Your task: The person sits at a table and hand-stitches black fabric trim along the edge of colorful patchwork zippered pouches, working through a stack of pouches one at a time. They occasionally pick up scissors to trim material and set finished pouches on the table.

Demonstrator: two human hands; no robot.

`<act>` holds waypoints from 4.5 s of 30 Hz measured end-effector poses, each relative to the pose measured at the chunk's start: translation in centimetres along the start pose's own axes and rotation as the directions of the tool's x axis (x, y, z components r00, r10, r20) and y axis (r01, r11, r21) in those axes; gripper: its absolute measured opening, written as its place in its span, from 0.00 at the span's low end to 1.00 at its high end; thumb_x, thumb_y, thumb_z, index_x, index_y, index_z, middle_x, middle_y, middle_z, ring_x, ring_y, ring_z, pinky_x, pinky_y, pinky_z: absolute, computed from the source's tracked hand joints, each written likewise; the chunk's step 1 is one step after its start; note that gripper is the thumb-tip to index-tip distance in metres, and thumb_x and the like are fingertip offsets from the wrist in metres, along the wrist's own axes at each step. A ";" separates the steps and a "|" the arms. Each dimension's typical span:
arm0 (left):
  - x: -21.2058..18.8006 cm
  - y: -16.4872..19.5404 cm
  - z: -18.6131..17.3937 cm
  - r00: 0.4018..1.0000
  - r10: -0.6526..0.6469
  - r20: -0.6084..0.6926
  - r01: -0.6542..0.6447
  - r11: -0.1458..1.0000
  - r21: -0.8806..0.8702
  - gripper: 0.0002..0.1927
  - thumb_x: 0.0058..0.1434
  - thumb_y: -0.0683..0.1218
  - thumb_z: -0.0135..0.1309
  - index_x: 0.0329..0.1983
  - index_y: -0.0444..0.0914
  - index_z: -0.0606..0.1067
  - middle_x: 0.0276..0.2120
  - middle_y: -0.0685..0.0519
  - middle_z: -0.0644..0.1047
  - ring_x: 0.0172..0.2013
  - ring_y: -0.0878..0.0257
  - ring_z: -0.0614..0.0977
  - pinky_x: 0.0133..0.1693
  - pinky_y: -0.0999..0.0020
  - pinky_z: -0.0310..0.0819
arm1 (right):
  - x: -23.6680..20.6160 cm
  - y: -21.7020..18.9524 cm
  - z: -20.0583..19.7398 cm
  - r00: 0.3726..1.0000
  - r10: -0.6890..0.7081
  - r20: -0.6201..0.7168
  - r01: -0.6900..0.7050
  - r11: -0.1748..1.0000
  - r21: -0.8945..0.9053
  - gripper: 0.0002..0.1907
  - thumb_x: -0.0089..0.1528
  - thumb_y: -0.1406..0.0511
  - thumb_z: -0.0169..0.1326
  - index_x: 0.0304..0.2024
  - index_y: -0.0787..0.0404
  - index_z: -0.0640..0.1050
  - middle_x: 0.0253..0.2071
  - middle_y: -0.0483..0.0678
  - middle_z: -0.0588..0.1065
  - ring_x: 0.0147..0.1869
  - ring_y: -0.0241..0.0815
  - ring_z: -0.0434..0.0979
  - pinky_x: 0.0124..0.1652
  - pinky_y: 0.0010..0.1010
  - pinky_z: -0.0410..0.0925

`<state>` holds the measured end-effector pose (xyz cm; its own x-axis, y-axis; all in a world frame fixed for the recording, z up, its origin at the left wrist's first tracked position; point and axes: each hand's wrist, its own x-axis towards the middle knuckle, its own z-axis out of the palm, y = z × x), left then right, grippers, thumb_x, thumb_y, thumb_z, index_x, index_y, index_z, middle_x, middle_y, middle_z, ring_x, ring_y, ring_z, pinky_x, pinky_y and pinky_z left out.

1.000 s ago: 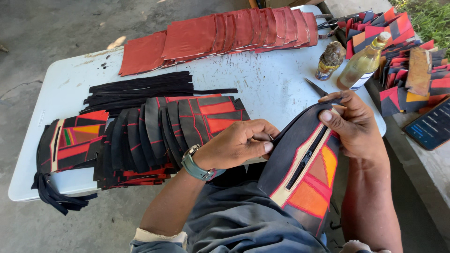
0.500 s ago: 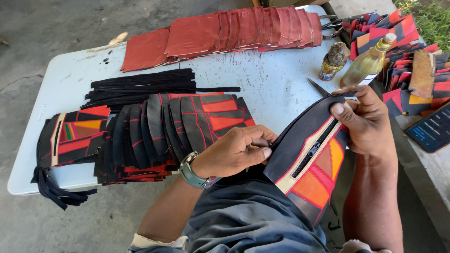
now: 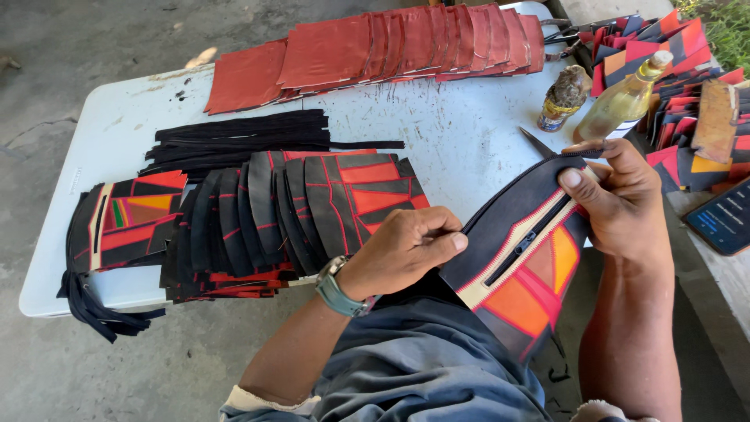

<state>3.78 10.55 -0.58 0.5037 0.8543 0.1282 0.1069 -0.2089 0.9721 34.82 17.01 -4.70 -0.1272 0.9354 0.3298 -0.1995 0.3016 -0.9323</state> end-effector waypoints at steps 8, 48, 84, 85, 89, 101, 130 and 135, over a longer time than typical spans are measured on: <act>-0.7 0.4 -1.6 0.985 0.060 0.162 -0.062 0.998 0.005 0.14 0.65 0.39 0.56 0.53 0.31 0.76 0.41 0.50 0.83 0.41 0.70 0.83 0.45 0.71 0.83 | 0.3 0.4 -0.6 0.998 0.055 -0.001 -0.053 0.979 0.199 0.11 0.71 0.75 0.56 0.55 0.63 0.75 0.44 0.50 0.80 0.46 0.35 0.80 0.45 0.25 0.73; 0.0 -0.1 -0.9 0.984 0.052 -0.170 0.020 0.916 0.400 0.13 0.60 0.49 0.62 0.35 0.33 0.80 0.24 0.46 0.79 0.22 0.59 0.80 0.29 0.64 0.73 | 0.0 -4.4 3.1 0.983 -0.184 0.021 0.163 0.810 -0.563 0.15 0.65 0.66 0.62 0.49 0.67 0.75 0.30 0.38 0.71 0.36 0.25 0.64 0.36 0.20 0.62; 3.7 1.2 1.7 0.916 0.395 -0.074 -0.295 0.785 0.544 0.09 0.66 0.46 0.58 0.39 0.35 0.78 0.29 0.44 0.80 0.32 0.48 0.84 0.32 0.58 0.75 | -2.5 -2.9 7.5 0.988 -0.045 0.148 0.113 0.863 -0.492 0.07 0.66 0.67 0.56 0.42 0.65 0.80 0.29 0.45 0.81 0.32 0.29 0.76 0.33 0.26 0.72; 3.3 1.1 1.7 0.913 0.400 -0.076 -0.292 0.773 0.564 0.09 0.66 0.46 0.58 0.39 0.35 0.78 0.29 0.44 0.80 0.32 0.48 0.83 0.32 0.57 0.74 | -2.7 -2.7 7.8 0.979 -0.028 0.200 0.118 0.882 -0.456 0.07 0.66 0.68 0.55 0.43 0.66 0.80 0.30 0.45 0.81 0.33 0.29 0.76 0.35 0.26 0.73; 2.8 1.1 1.2 0.934 0.340 -0.112 -0.229 0.808 0.542 0.09 0.65 0.46 0.59 0.38 0.35 0.79 0.28 0.44 0.80 0.30 0.49 0.83 0.31 0.58 0.74 | -2.9 -2.7 7.7 0.996 -0.072 0.054 0.089 0.839 -0.537 0.07 0.65 0.67 0.56 0.42 0.65 0.80 0.27 0.44 0.79 0.30 0.29 0.77 0.33 0.26 0.71; 2.2 -1.7 -1.4 0.927 0.343 -0.154 -0.157 0.726 0.670 0.14 0.67 0.50 0.60 0.30 0.36 0.75 0.20 0.46 0.76 0.25 0.49 0.81 0.29 0.56 0.71 | -0.3 -5.5 3.0 0.890 -0.446 -0.094 0.231 0.620 -0.750 0.09 0.78 0.67 0.61 0.46 0.68 0.79 0.34 0.47 0.79 0.37 0.28 0.75 0.40 0.22 0.69; 7.3 -14.9 -4.4 0.806 -0.243 -0.540 0.417 0.881 0.226 0.09 0.56 0.42 0.63 0.35 0.31 0.80 0.30 0.47 0.84 0.31 0.62 0.85 0.34 0.66 0.78 | 0.1 7.1 -7.9 0.976 0.176 -0.130 -0.134 0.011 -0.991 0.37 0.58 0.67 0.60 0.71 0.52 0.69 0.59 0.59 0.74 0.63 0.60 0.73 0.58 0.47 0.66; 7.3 -15.5 -5.6 0.876 -0.163 -0.454 0.334 0.884 0.326 0.07 0.54 0.42 0.60 0.33 0.33 0.79 0.28 0.48 0.83 0.30 0.64 0.85 0.35 0.67 0.77 | 2.9 6.7 -7.9 0.924 0.331 -0.191 -0.180 -0.065 -0.982 0.47 0.53 0.69 0.60 0.75 0.47 0.64 0.59 0.57 0.74 0.58 0.60 0.75 0.54 0.46 0.69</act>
<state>1.01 22.73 -13.57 0.0342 0.9985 0.0434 0.5425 -0.0551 0.8383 40.81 23.19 -11.19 0.0023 0.9995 -0.0317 0.9895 -0.0069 -0.1440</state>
